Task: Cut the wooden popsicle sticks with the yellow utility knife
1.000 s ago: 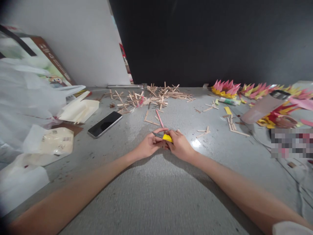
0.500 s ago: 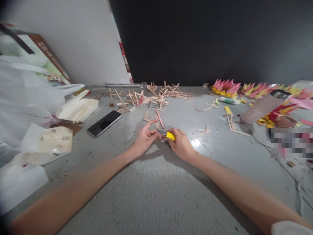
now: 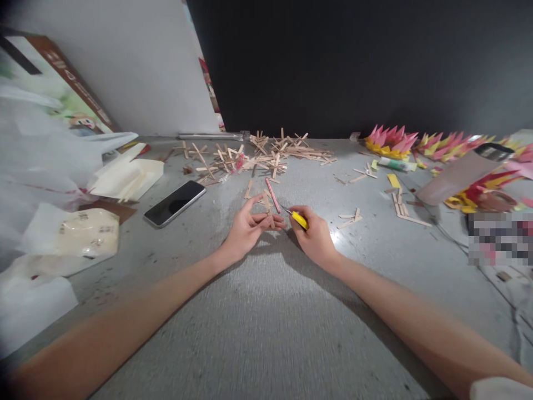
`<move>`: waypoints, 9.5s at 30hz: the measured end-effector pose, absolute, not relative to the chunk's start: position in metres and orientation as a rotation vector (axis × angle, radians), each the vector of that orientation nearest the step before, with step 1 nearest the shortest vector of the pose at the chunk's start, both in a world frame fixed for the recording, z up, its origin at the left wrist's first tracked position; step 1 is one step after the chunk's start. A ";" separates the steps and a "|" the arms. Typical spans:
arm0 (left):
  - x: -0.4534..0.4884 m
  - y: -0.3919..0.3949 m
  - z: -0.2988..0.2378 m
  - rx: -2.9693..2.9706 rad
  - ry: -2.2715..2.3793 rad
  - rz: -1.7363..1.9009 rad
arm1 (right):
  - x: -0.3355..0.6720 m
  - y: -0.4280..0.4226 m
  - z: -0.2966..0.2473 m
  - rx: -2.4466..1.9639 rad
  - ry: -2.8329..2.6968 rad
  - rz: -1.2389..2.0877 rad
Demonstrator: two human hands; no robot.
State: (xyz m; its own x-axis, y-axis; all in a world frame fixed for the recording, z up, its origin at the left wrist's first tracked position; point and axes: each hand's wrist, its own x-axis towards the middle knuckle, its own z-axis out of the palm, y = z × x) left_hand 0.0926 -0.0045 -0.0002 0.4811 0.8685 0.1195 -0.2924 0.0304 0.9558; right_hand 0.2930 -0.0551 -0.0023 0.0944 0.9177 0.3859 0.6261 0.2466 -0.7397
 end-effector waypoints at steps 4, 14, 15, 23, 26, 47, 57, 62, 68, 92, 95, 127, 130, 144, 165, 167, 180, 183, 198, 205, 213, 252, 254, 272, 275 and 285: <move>0.092 -0.006 0.002 1.258 0.657 1.042 | 0.294 -0.058 -0.005 -1.350 -1.647 0.448; 0.082 0.016 -0.003 1.321 0.831 1.213 | 0.293 -0.065 -0.001 -1.375 -1.829 0.417; 0.082 0.017 -0.004 1.316 0.844 1.204 | 0.293 -0.065 -0.001 -1.374 -1.838 0.429; 0.083 0.014 -0.002 1.349 0.865 1.152 | 0.292 -0.065 -0.001 -1.352 -1.863 0.424; 0.083 0.013 -0.002 1.356 0.863 1.144 | 0.292 -0.064 -0.002 -1.339 -1.867 0.410; 0.081 0.019 -0.005 1.325 0.688 1.134 | 0.297 -0.056 0.001 -1.257 -1.718 0.692; 0.079 0.020 -0.005 1.372 0.658 1.075 | 0.299 -0.057 -0.002 -1.197 -1.822 0.537; 0.081 0.020 -0.004 1.291 0.714 1.093 | 0.297 -0.060 0.001 -1.238 -1.808 0.409; 0.082 0.019 -0.004 1.283 0.725 1.098 | 0.296 -0.060 0.001 -1.263 -1.860 0.393; 0.081 0.020 -0.006 1.339 0.691 1.107 | 0.299 -0.057 -0.002 -1.247 -1.827 0.505; 0.080 0.022 -0.008 1.371 0.695 1.105 | 0.298 -0.056 -0.002 -1.235 -1.826 0.480; 0.084 0.012 -0.004 1.429 0.775 1.111 | 0.298 -0.061 -0.004 -1.281 -1.874 0.461; 0.085 0.012 -0.007 1.443 0.785 1.114 | 0.297 -0.063 -0.003 -1.317 -1.895 0.416; 0.083 0.013 -0.010 1.523 0.830 1.078 | 0.277 -0.079 0.008 -1.475 -1.963 0.268; 0.085 0.017 -0.015 1.437 0.789 1.064 | 0.271 -0.076 0.011 -1.412 -1.567 0.818; 0.085 0.018 -0.015 1.400 0.784 1.048 | 0.271 -0.075 0.011 -1.385 -1.486 0.951; 0.086 0.015 -0.001 1.306 0.828 1.017 | 0.258 -0.086 0.016 -1.267 -1.217 1.335; 0.087 0.016 -0.003 1.303 0.828 1.024 | 0.255 -0.088 0.015 -1.264 -1.208 1.367; 0.082 0.027 -0.012 1.209 0.612 1.014 | 0.267 -0.079 0.017 -1.237 -1.206 1.355; 0.079 0.026 -0.009 1.239 0.642 0.991 | 0.274 -0.074 0.019 -1.176 -1.121 1.503; 0.082 0.026 -0.014 1.324 0.733 1.035 | 0.273 -0.079 0.021 -1.101 -1.173 1.634; 0.083 0.016 -0.006 1.433 0.701 0.914 | 0.283 -0.076 0.005 -1.367 -1.501 0.782; 0.083 0.016 -0.006 1.499 0.715 0.940 | 0.283 -0.076 0.005 -1.358 -1.492 0.784; 0.086 0.018 -0.008 1.308 0.611 0.851 | 0.285 -0.075 0.004 -1.337 -1.608 0.545; 0.086 0.018 -0.008 1.317 0.608 0.867 | 0.285 -0.075 0.002 -1.325 -1.653 0.544; 0.083 0.018 -0.005 1.461 0.719 0.811 | 0.286 -0.074 0.000 -1.349 -1.695 0.529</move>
State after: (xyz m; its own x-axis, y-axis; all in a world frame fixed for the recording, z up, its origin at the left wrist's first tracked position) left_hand 0.0832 0.0179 -0.0051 0.5582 0.8273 0.0629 -0.0368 -0.0510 0.9980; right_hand 0.2859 -0.0742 0.0000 -0.0226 0.9290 0.3694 0.5539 0.3193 -0.7690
